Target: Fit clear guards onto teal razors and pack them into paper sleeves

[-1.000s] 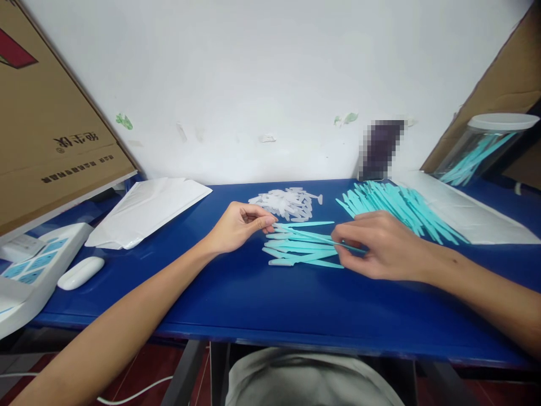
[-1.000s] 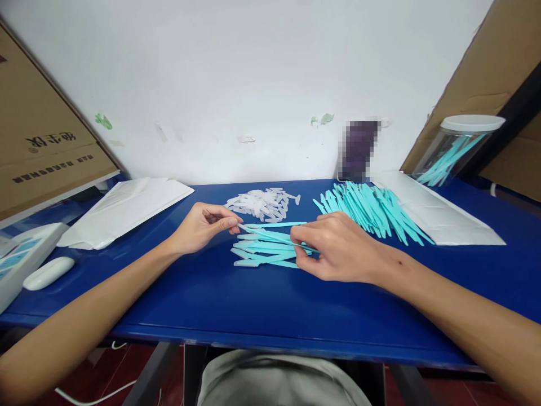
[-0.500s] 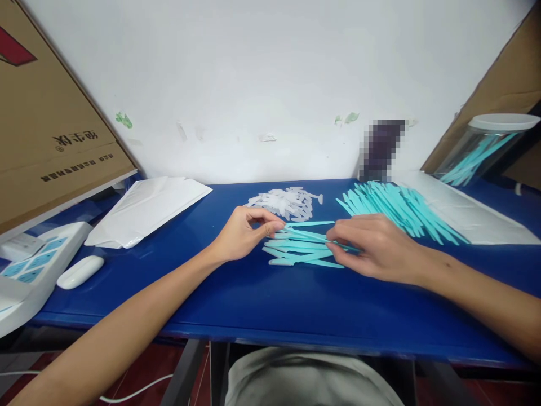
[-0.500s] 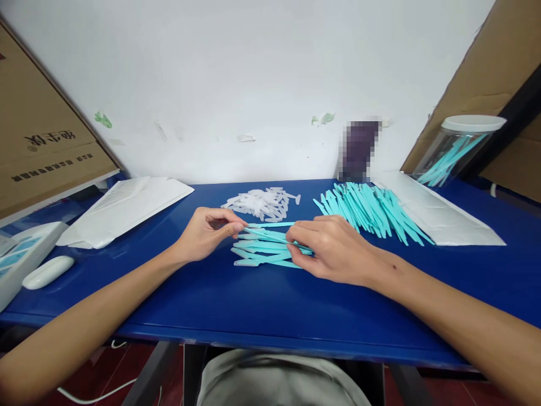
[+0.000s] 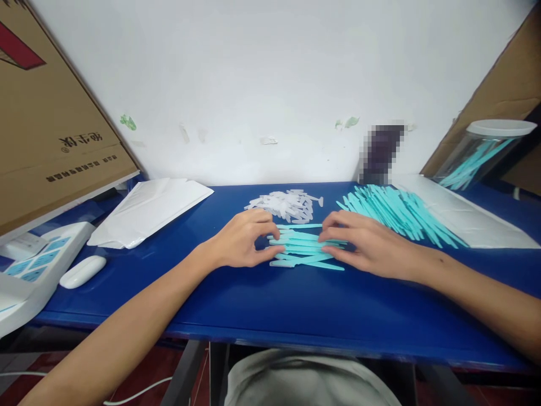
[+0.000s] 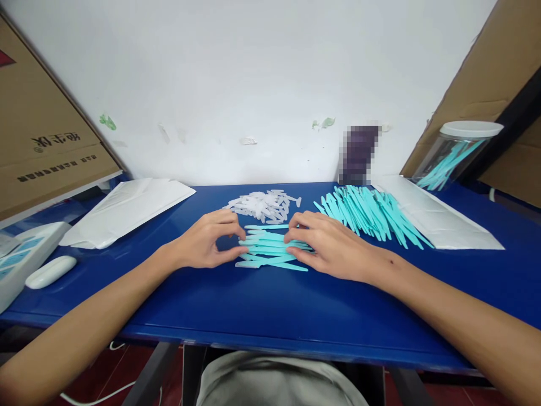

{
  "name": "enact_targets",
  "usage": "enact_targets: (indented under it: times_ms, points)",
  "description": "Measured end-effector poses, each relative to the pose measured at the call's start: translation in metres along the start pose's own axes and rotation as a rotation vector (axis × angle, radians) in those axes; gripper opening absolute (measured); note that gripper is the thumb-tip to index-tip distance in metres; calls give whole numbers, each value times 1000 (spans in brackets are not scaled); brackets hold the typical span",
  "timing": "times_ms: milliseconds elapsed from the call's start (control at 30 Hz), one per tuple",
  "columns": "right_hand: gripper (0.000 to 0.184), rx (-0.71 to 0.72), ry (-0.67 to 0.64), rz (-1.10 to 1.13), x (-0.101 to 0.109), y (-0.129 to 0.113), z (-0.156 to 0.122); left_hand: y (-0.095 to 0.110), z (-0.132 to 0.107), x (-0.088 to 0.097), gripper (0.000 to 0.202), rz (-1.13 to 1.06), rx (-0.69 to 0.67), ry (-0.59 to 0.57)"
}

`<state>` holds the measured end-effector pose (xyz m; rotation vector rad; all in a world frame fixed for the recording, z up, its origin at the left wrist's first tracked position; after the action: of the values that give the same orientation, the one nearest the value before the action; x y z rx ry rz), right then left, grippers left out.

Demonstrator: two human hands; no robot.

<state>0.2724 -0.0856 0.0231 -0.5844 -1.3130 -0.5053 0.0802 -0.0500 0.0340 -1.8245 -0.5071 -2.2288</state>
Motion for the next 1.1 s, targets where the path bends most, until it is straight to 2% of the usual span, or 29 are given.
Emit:
enact_targets:
  times_ms: [100,167,300,433,533,667,800,1033,1100]
  points:
    - [28,11,-119,45,-3,-2,-2,14,-1,1,33,3,-60,-100]
    - [27,-5,-175,54,-5,-1,-2,18,-1,-2,26,-9,-66,-167]
    - [28,19,-183,24,-7,-5,1,19,2,-11,13,-38,-75,-227]
    - [29,60,-94,-25,-2,-10,1,15,3,-12,18,-35,-67,-175]
    - [28,3,-27,13,6,-7,0,11,2,-9,30,-19,-55,-147]
    - [27,-112,-40,140,7,0,-2,10,1,-5,41,-61,-64,-140]
    - [27,-109,-58,181,4,-2,-3,12,3,-7,42,-80,-49,-148]
    - [27,-90,-40,-42,-3,-9,3,2,5,-5,39,3,21,-95]
    - [28,-96,-29,-50,-6,-8,4,-4,3,-6,50,-14,53,-115]
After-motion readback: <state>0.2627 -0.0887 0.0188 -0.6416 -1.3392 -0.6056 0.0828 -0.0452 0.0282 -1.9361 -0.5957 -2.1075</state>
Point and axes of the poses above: each hand's wrist, its own z-axis towards the middle knuckle, its own x-axis out of the back of the hand, y = z × x, the point moved 7 cm from there along z, towards the middle knuckle, and after that the axes turned 13 degrees about -y, right-handed, at the moved point
